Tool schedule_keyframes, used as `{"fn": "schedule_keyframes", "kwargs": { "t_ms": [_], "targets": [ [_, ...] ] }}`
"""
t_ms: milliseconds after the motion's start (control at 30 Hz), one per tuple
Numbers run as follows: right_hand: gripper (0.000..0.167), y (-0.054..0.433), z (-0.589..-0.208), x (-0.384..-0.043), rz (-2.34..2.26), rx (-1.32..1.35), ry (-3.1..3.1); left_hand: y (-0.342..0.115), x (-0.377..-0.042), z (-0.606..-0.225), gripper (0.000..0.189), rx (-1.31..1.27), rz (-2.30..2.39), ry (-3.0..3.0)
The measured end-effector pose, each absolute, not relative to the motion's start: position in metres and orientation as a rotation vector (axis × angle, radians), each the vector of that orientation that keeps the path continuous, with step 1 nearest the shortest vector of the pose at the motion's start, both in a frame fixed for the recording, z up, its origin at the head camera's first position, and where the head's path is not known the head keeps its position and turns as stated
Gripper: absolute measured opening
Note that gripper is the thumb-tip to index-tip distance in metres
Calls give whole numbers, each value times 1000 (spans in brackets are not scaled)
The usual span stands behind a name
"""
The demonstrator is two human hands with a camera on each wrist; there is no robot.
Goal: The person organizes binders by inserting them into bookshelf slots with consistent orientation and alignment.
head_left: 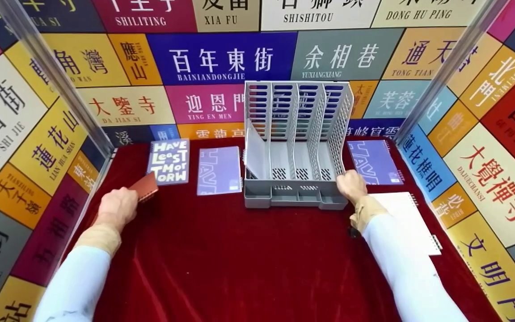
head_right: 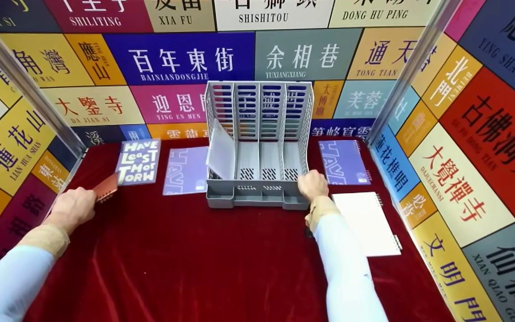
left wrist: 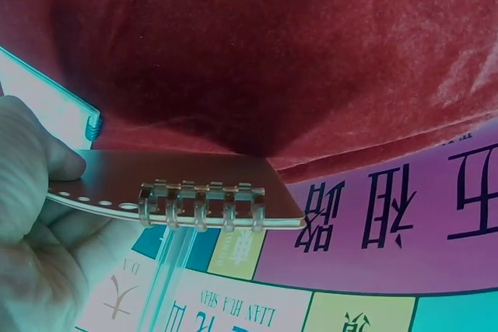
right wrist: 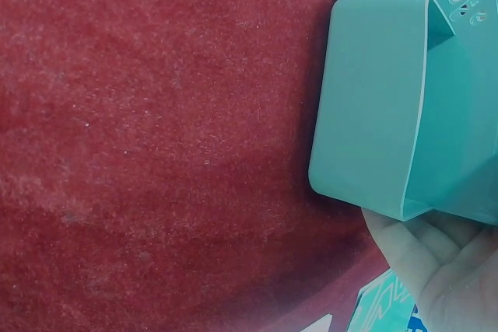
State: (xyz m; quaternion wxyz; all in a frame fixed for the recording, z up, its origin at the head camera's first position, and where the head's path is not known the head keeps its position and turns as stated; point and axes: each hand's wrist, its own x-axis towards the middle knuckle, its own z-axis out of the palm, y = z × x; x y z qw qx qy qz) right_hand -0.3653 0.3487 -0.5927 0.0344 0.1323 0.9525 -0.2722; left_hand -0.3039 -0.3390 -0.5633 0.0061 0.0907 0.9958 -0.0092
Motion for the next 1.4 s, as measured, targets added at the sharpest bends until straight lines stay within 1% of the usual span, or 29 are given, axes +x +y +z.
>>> {"fn": "schedule_keyframes", "kwargs": {
  "t_ms": [267,533,867,1133,1400],
  "targets": [
    [49,348,-592,-364,-845,439,2916,-334,-305,-556,9,318,-31,3136],
    [53,349,-589,-364,-850,464,2877,-321,-309,-544,10,319,-17,3167],
    [51,351,-593,-364,-852,448,2878,-303,-316,-529,10,366,-23,3169],
    [49,349,-592,-366,-846,449,2879,-291,-319,-519,18,330,24,3164],
    [52,350,-594,-366,-839,445,2897,-278,-324,-515,29,261,48,3123]
  ]
}}
